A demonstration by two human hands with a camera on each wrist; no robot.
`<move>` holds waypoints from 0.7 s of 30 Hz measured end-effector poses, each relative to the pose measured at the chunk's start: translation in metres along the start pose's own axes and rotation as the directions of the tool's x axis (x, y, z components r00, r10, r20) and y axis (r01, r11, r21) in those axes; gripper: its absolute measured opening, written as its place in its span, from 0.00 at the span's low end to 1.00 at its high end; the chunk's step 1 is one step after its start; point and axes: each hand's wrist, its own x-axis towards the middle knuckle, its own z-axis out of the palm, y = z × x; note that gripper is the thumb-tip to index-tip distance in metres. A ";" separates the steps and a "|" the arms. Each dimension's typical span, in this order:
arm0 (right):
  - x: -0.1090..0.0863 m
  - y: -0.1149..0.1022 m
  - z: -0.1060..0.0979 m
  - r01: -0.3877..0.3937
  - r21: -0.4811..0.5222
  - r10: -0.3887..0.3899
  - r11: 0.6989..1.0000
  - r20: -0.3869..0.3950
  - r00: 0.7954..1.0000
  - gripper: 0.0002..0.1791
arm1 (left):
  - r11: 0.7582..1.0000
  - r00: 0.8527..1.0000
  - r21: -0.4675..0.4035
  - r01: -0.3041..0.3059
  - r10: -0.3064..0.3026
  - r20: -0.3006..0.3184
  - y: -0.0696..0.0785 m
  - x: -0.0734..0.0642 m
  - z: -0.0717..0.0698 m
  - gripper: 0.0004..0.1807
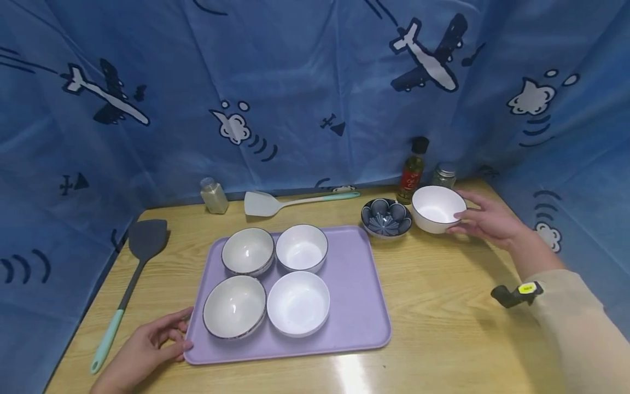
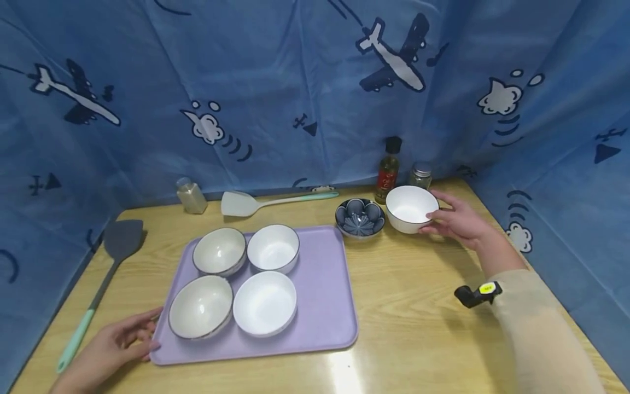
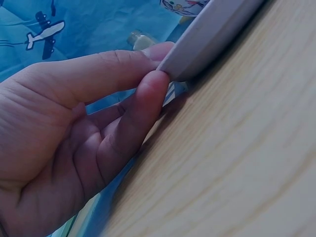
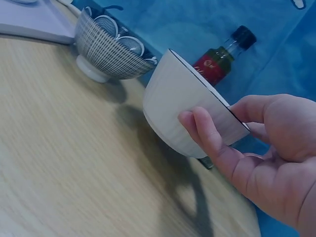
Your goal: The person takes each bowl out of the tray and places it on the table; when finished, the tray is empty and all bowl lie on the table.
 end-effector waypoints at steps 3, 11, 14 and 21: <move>0.005 0.005 0.002 -0.006 -0.001 0.006 1.000 -0.013 1.000 0.47 | 1.000 1.000 0.001 0.017 -0.017 -0.012 0.000 0.001 0.001 0.42; 0.014 0.017 0.005 -0.008 0.035 0.009 0.999 -0.026 1.000 0.45 | 1.000 1.000 -0.001 0.016 -0.016 0.002 -0.002 0.001 0.001 0.42; 0.015 0.020 0.006 -0.010 0.043 0.011 0.999 -0.037 0.999 0.46 | 1.000 1.000 -0.008 0.029 -0.029 -0.004 -0.002 0.001 0.001 0.42; 0.015 0.024 0.005 -0.013 0.027 0.015 1.000 -0.065 0.998 0.46 | 0.999 0.999 -0.004 0.036 -0.036 -0.026 0.001 0.002 0.003 0.42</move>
